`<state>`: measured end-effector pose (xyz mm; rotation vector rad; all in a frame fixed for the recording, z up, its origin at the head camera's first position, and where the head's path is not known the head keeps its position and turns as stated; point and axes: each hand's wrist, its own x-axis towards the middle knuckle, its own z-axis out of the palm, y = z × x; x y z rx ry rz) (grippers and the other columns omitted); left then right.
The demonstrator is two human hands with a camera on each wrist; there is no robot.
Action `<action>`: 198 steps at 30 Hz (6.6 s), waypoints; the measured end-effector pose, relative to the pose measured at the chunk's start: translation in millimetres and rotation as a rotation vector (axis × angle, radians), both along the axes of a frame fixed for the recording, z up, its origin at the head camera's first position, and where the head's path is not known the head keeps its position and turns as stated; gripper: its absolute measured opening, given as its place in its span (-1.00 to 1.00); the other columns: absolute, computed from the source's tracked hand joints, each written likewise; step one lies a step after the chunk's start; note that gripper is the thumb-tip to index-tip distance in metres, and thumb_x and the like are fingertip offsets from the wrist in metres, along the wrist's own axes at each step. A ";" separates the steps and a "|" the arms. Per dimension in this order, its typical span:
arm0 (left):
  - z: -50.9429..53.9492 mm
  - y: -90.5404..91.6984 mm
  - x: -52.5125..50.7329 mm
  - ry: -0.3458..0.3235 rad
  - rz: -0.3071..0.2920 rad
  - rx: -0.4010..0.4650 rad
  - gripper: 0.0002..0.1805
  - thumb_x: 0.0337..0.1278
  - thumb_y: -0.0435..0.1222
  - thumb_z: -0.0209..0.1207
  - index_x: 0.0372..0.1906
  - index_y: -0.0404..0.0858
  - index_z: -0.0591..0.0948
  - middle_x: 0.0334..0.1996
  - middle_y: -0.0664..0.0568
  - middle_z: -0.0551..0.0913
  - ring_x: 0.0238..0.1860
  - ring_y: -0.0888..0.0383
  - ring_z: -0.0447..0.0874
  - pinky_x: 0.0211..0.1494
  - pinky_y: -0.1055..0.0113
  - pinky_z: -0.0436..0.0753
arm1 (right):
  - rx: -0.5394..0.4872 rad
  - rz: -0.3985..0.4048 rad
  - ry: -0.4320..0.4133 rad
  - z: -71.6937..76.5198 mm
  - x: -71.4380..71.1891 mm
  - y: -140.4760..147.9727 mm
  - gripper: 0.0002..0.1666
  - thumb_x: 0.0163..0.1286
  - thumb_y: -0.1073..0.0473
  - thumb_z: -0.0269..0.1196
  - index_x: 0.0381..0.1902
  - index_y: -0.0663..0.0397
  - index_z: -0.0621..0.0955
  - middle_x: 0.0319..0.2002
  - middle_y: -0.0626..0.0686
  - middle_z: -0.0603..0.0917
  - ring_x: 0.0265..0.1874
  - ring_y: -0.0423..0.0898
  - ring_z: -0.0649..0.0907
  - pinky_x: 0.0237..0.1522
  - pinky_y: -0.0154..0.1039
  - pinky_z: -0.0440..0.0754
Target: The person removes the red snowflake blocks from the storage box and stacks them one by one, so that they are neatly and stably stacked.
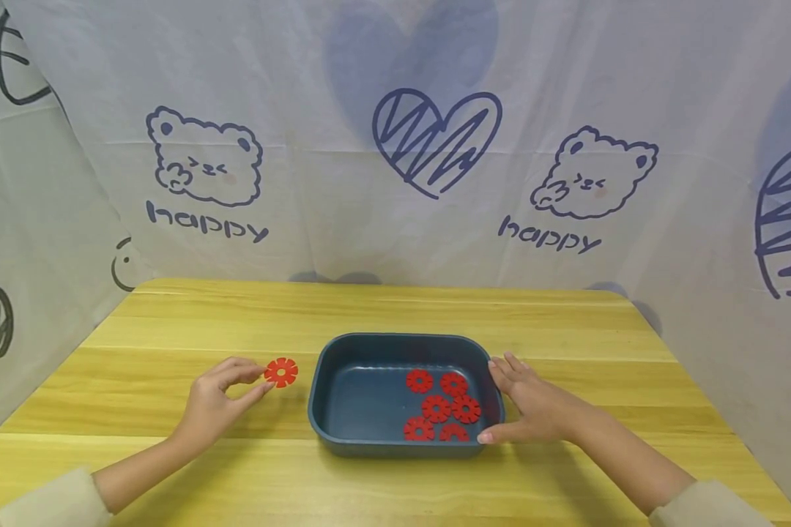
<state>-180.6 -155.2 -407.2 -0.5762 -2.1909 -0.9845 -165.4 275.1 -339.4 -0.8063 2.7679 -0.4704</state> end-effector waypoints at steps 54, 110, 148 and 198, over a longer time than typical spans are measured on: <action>-2.0 -28.9 6.7 -0.422 0.118 -0.156 -0.81 -0.08 -0.42 0.31 -0.30 -0.45 0.66 -0.35 -0.16 0.63 -0.39 0.11 0.57 -0.36 0.36 0.62 | 0.009 -0.007 -0.010 0.5 -0.3 -0.1 0.24 0.07 -0.29 0.30 0.35 0.50 0.07 0.38 0.46 0.01 0.34 0.48 -0.07 0.23 0.40 0.07; 42.8 98.2 -0.9 -0.295 -0.438 0.002 -0.78 -0.05 -0.27 0.34 -0.23 -0.23 0.68 -0.27 0.04 0.67 -0.24 0.18 0.60 -0.22 0.44 0.59 | -0.016 -0.017 -0.015 1.2 1.3 -1.3 0.25 0.05 -0.29 0.31 0.34 0.53 0.08 0.37 0.48 0.02 0.34 0.48 -0.07 0.22 0.40 0.08; 15.9 156.0 -36.1 -0.487 -0.650 -0.624 -0.78 -0.08 -0.31 0.36 -0.25 -0.27 0.70 -0.25 0.00 0.68 -0.13 0.14 0.59 -0.04 0.50 0.55 | -0.017 -0.019 -0.006 -2.1 0.7 -0.7 0.26 0.02 -0.30 0.32 0.33 0.52 0.10 0.37 0.46 0.04 0.34 0.48 -0.06 0.22 0.39 0.11; 32.5 149.2 -28.7 -0.304 -0.593 -0.707 -0.84 0.01 -0.23 0.31 -0.33 -0.25 0.72 -0.35 0.05 0.66 -0.27 0.19 0.58 -0.16 0.51 0.54 | -0.049 -0.023 -0.027 -3.5 2.8 1.6 0.24 0.04 -0.25 0.34 0.33 0.54 0.08 0.36 0.48 0.03 0.33 0.49 -0.08 0.22 0.42 0.03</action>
